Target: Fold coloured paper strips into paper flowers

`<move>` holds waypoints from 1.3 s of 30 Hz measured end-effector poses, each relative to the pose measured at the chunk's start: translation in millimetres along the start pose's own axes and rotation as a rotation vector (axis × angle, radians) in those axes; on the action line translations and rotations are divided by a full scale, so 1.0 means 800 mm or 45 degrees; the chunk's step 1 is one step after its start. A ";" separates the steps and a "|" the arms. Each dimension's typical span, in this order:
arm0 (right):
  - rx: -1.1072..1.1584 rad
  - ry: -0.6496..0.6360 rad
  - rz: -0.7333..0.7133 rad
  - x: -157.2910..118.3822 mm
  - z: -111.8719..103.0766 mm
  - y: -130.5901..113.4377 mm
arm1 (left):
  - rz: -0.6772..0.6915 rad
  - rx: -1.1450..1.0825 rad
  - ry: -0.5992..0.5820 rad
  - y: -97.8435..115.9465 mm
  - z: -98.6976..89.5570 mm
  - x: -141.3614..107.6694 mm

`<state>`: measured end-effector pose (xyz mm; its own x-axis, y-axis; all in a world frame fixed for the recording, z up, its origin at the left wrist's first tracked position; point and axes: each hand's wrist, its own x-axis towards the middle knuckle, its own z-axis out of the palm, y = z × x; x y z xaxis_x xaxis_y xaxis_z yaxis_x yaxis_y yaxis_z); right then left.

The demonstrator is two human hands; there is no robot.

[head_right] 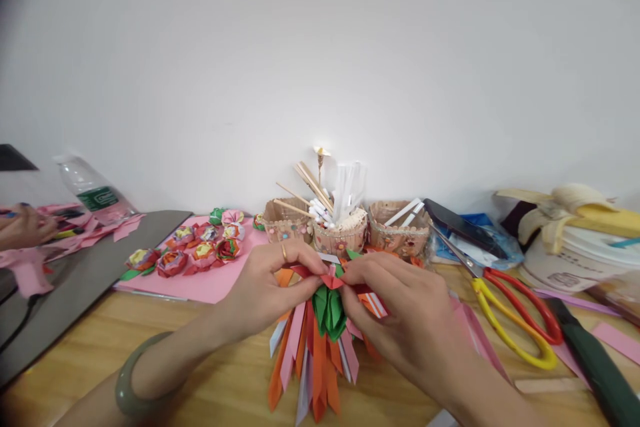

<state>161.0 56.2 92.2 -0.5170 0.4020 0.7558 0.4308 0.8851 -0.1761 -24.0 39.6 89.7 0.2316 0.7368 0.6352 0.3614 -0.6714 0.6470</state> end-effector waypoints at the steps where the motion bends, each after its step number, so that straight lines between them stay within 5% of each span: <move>1: -0.047 0.001 -0.034 0.000 0.001 0.001 | 0.053 0.031 0.022 -0.001 0.001 -0.001; 5: -0.285 -0.030 -0.290 -0.002 0.002 0.006 | 0.395 0.271 0.174 -0.007 0.005 -0.003; 7: -0.366 -0.029 -0.383 -0.004 0.001 0.009 | 0.429 0.316 0.164 -0.007 0.005 -0.003; 11: -0.372 0.055 -0.359 -0.008 0.000 0.012 | 0.002 -0.058 -0.027 -0.002 -0.002 0.001; 14: -0.335 0.080 -0.343 -0.007 0.001 0.010 | -0.461 -0.467 -0.050 0.000 -0.007 0.007; 17: -0.340 0.094 -0.352 -0.005 0.002 0.009 | -0.746 -0.694 -0.083 -0.001 -0.008 0.011; 23: -0.335 0.094 -0.371 -0.007 0.003 0.012 | -0.801 -0.540 -0.203 0.000 -0.008 0.013; 29: -0.289 0.102 -0.321 -0.006 0.003 0.015 | -0.859 -0.758 -0.255 -0.008 -0.009 0.012; 39: -0.282 0.057 -0.343 0.004 -0.004 0.013 | -0.948 -0.976 -0.165 -0.017 0.002 0.012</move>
<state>166.0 65.8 94.5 -0.6030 0.1454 0.7844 0.4359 0.8836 0.1713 -24.9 55.9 86.2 0.2972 0.9536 -0.0479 -0.2012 0.1115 0.9732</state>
